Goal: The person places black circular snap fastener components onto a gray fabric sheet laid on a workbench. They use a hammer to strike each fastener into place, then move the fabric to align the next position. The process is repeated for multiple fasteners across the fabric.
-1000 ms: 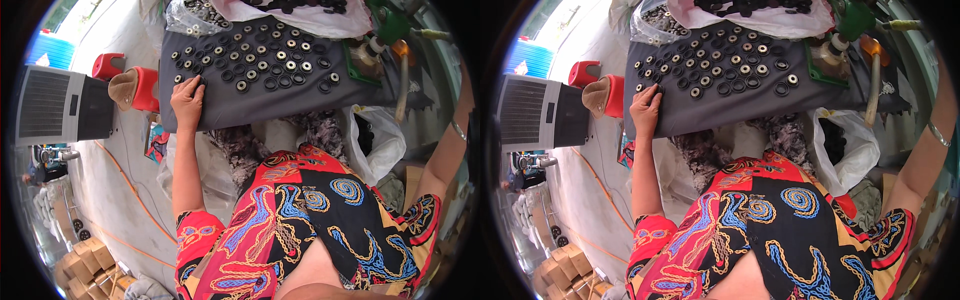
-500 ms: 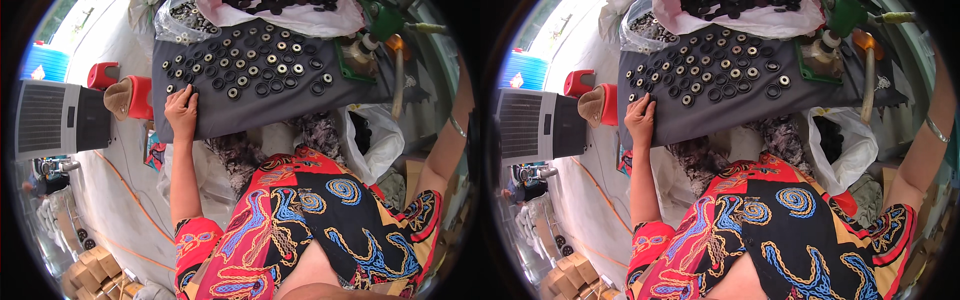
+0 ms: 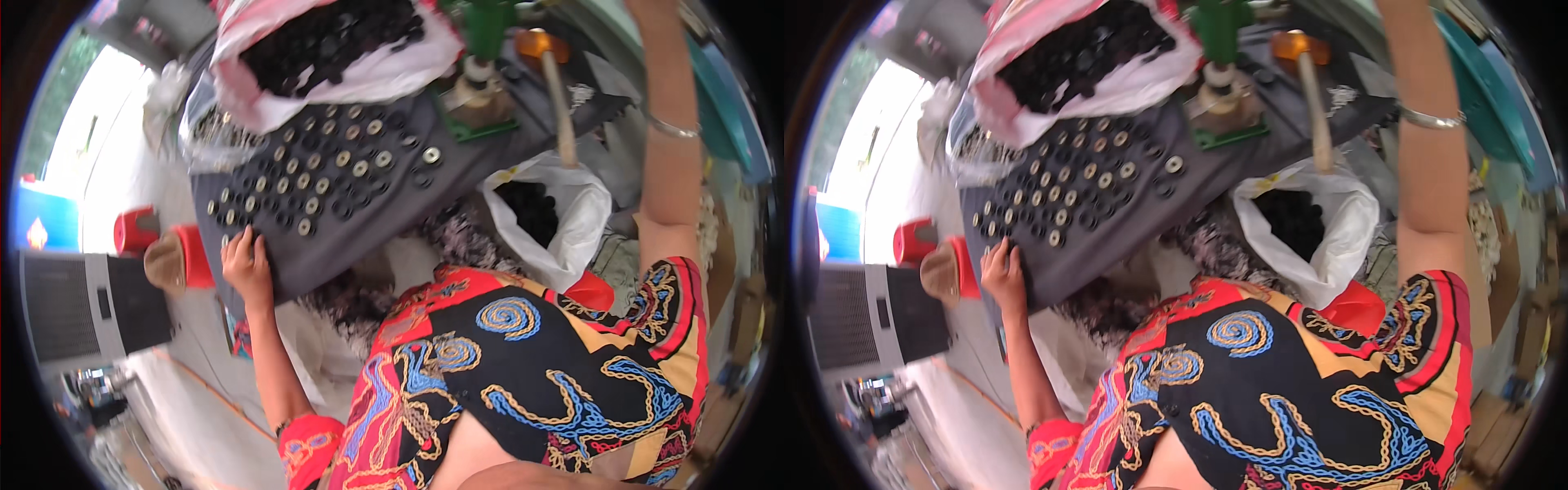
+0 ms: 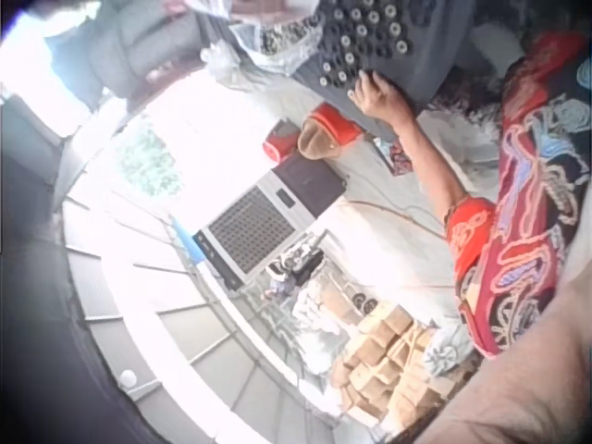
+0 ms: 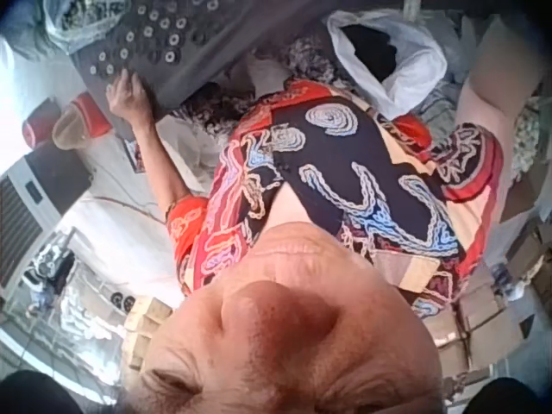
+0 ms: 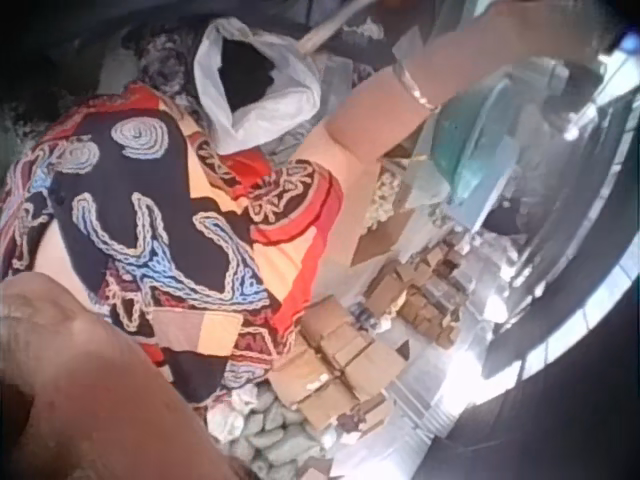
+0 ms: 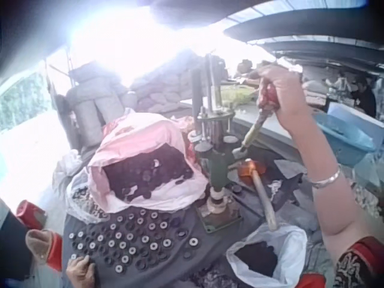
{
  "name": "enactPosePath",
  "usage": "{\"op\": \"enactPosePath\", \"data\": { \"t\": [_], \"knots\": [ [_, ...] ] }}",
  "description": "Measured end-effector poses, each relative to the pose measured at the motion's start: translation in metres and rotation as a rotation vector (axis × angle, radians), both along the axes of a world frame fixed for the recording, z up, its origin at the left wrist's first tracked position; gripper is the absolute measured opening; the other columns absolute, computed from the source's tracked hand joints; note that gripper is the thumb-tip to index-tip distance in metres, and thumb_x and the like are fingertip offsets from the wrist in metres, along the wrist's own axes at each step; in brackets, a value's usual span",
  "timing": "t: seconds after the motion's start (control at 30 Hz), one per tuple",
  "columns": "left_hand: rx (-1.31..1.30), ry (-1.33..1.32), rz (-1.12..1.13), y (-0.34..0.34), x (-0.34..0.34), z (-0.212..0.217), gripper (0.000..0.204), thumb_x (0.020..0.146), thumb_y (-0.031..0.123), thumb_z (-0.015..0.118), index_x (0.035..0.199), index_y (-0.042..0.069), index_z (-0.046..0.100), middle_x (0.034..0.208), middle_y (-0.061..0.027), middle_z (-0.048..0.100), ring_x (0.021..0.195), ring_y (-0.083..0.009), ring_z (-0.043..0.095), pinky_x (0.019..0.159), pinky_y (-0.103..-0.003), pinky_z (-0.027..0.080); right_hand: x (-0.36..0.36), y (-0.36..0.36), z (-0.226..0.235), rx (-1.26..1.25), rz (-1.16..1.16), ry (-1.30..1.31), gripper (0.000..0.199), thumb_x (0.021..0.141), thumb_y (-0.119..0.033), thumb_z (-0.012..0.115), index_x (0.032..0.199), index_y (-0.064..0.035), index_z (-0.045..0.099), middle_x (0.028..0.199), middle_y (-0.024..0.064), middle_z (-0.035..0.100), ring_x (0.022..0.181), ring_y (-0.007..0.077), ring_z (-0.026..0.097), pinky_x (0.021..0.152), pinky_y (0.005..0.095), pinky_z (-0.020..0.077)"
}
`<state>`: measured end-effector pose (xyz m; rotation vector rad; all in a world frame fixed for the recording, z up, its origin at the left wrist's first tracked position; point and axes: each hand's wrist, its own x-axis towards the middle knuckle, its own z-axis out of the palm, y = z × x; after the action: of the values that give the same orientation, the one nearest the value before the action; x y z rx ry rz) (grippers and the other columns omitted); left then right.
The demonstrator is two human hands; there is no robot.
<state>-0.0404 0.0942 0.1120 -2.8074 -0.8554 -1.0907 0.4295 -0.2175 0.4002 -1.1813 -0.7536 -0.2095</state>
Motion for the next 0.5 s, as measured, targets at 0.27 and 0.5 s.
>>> {"op": "enactPosePath", "data": {
  "t": [0.27,0.5],
  "knots": [
    [-0.514,-0.293,-0.431,-0.118,0.214,0.037,0.051,0.07,0.007,0.08,0.118,0.004,0.063,0.099,-0.0152,0.069,0.091,-0.0271,0.067,0.082,-0.036,0.053,0.002,0.002,-0.015,-0.094,-0.047,-0.245,0.02,0.091,-0.018,0.055,0.089,0.0003,0.064,0.059,0.0056,0.054,0.045,0.0141,0.053,0.044,0.025,0.042],
    [-0.467,-0.27,-0.54,-0.161,0.322,0.014,0.064,0.068,0.009,0.08,0.126,0.002,0.054,0.096,-0.0159,0.067,0.092,-0.0309,0.066,0.08,-0.04,0.052,0.004,0.01,-0.016,-0.128,-0.07,-0.177,0.022,0.088,-0.016,0.053,0.085,0.0022,0.065,0.055,0.0035,0.051,0.04,0.0112,0.046,0.039,0.024,0.0376]
  ]
}}
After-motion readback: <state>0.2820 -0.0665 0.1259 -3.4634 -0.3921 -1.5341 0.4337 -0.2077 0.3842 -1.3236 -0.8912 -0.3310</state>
